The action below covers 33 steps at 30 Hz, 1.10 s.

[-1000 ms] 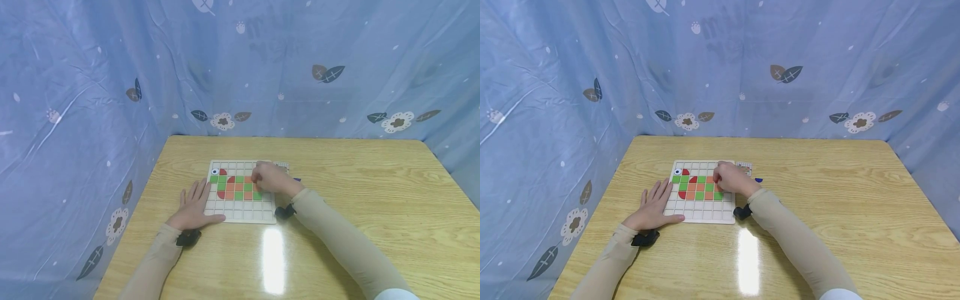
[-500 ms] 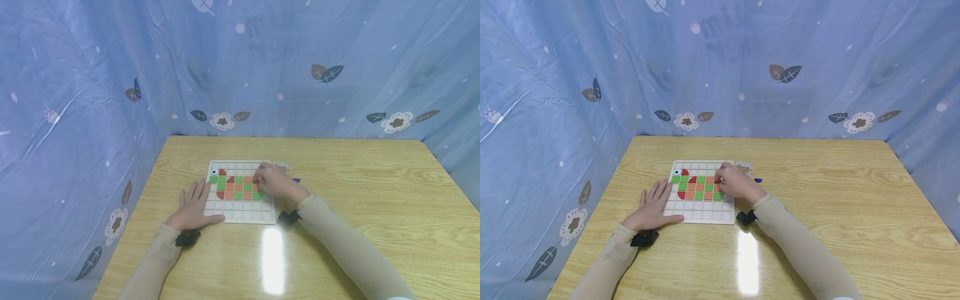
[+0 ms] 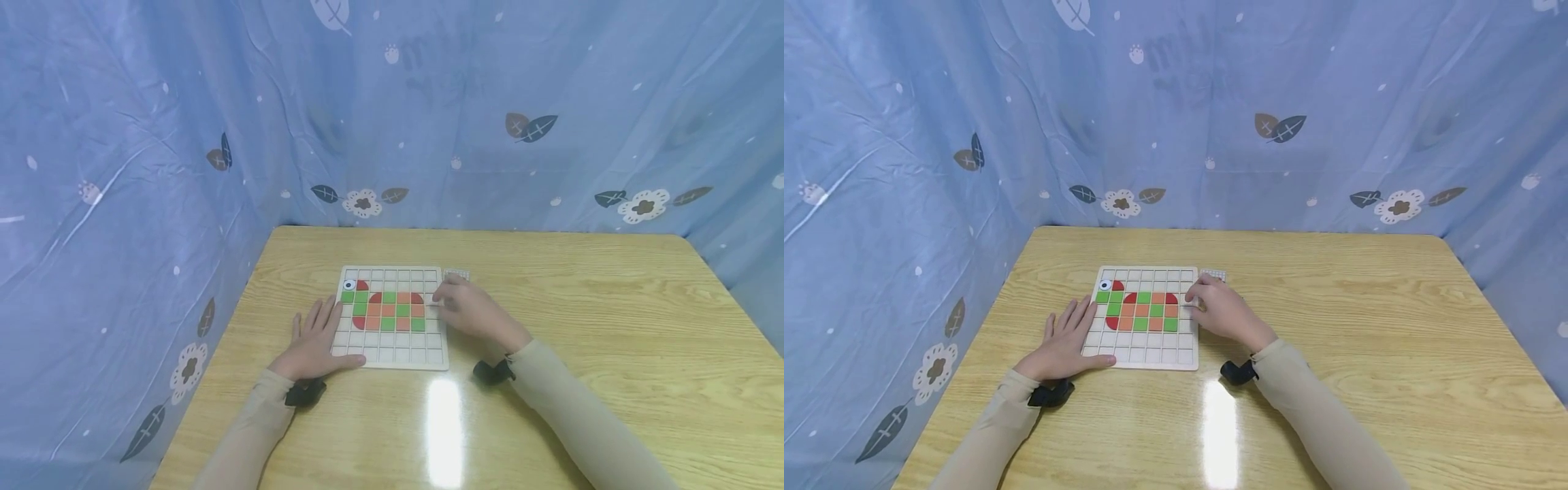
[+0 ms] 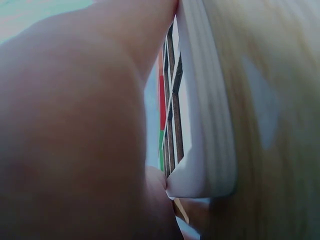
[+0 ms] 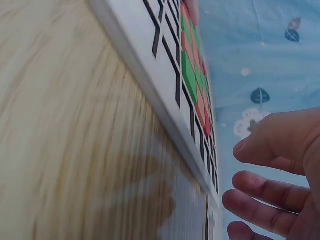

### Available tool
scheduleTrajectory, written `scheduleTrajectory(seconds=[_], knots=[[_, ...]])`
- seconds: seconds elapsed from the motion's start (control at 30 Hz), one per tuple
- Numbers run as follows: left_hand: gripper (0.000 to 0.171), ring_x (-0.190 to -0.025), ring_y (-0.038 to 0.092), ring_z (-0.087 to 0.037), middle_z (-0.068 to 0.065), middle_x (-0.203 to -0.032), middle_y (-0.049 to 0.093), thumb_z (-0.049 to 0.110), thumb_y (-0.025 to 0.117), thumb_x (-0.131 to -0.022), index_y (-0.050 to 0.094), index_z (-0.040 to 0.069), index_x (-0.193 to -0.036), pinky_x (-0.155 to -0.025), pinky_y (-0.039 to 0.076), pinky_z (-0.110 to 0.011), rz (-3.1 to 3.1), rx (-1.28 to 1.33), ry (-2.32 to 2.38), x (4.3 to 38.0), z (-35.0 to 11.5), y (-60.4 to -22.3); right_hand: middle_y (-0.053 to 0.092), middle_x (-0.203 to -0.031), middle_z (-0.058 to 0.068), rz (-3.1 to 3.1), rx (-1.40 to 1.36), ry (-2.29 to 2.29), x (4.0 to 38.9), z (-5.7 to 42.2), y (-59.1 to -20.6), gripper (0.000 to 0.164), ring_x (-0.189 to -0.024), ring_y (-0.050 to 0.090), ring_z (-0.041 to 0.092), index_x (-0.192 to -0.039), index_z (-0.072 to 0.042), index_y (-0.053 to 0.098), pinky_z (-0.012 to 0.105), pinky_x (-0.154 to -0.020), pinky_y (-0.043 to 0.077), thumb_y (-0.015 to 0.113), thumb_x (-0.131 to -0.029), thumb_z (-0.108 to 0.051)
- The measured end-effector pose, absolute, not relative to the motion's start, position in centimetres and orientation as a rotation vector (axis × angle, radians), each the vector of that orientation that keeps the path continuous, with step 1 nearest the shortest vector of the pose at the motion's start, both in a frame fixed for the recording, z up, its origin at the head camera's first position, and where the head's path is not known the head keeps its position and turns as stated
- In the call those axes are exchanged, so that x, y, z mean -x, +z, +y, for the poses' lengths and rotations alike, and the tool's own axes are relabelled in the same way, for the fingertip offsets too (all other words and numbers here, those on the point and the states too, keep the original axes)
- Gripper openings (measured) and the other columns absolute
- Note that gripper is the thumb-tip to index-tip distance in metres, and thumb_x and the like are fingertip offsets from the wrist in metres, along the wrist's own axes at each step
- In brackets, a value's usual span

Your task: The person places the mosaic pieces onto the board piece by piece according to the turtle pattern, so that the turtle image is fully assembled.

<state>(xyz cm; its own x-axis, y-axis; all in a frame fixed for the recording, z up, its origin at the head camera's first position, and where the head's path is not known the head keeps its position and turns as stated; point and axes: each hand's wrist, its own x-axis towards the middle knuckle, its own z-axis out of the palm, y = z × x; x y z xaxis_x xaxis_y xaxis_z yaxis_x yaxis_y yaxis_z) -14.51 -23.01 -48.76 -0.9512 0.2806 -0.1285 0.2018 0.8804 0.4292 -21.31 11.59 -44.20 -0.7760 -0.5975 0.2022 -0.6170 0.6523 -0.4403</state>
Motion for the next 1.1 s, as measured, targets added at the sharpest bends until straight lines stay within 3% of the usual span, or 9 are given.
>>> scheduleTrajectory(seconds=[0.13, 0.23, 0.33, 0.47, 0.57, 1.1], knots=[[0.129, -0.161, -0.004, -0.043, -0.014, -0.176, -0.001, 0.082, 0.065, -0.08, 0.008, 0.007, -0.168, -0.12, -0.007, -0.074, 2.864, -0.368, 0.612, 14.5, -23.1, -48.9, 0.069, -0.118, 0.016, -2.797, -1.01, 0.828, 21.2, 12.8, -44.4, 0.02, -0.109, 0.066, 0.031, -0.109, 0.001, 0.076, 0.045, -0.093, 0.058, 0.072, -0.089, -0.001], [0.128, -0.161, -0.005, -0.043, -0.015, -0.176, -0.001, 0.079, 0.067, -0.082, 0.007, 0.006, -0.168, -0.12, -0.007, -0.075, 2.857, -0.363, 0.597, 14.6, -23.0, -48.7, 0.066, -0.132, 0.022, -2.818, -0.981, 0.85, 21.1, 13.7, -44.4, 0.024, -0.121, 0.064, 0.037, -0.114, 0.001, 0.075, 0.049, -0.1, 0.056, 0.072, -0.09, -0.002], [0.127, -0.161, -0.004, -0.044, -0.015, -0.176, -0.002, 0.077, 0.067, -0.082, 0.007, 0.005, -0.168, -0.12, -0.005, -0.075, 2.847, -0.356, 0.572, 14.5, -22.9, -48.4, 0.062, -0.144, 0.021, -2.865, -0.927, 0.874, 21.2, 14.6, -44.3, 0.028, -0.115, 0.065, 0.036, -0.119, 0.001, 0.073, 0.05, -0.095, 0.057, 0.07, -0.091, -0.003], [0.126, -0.161, -0.005, -0.043, -0.015, -0.176, -0.002, 0.076, 0.068, -0.083, 0.007, 0.006, -0.168, -0.12, -0.006, -0.074, 2.834, -0.345, 0.563, 14.4, -22.8, -48.0, 0.066, -0.132, 0.018, -2.871, -0.855, 0.853, 21.5, 15.9, -44.4, 0.029, -0.1, 0.067, 0.031, -0.117, 0.001, 0.073, 0.048, -0.087, 0.058, 0.068, -0.089, -0.003], [0.126, -0.161, -0.005, -0.044, -0.016, -0.176, -0.002, 0.074, 0.07, -0.083, 0.007, 0.005, -0.168, -0.12, -0.006, -0.075, 2.829, -0.345, 0.584, 14.4, -22.7, -47.8, 0.068, -0.118, 0.017, -2.856, -0.821, 0.81, 21.8, 16.8, -44.5, 0.026, -0.101, 0.069, 0.032, -0.115, 0.001, 0.074, 0.05, -0.09, 0.059, 0.071, -0.09, -0.005], [0.125, -0.16, 0.001, -0.046, -0.017, -0.176, 0.002, 0.073, 0.072, -0.082, 0.012, 0.004, -0.167, -0.12, -0.002, -0.075, 2.851, -0.345, 0.573, 14.2, -22.6, -47.7, 0.067, -0.112, 0.01, -2.95, -0.772, 0.813, 22.7, 18.6, -45.3, 0.031, -0.092, 0.063, 0.022, -0.12, -0.004, 0.074, 0.038, -0.079, 0.057, 0.074, -0.088, -0.004]])
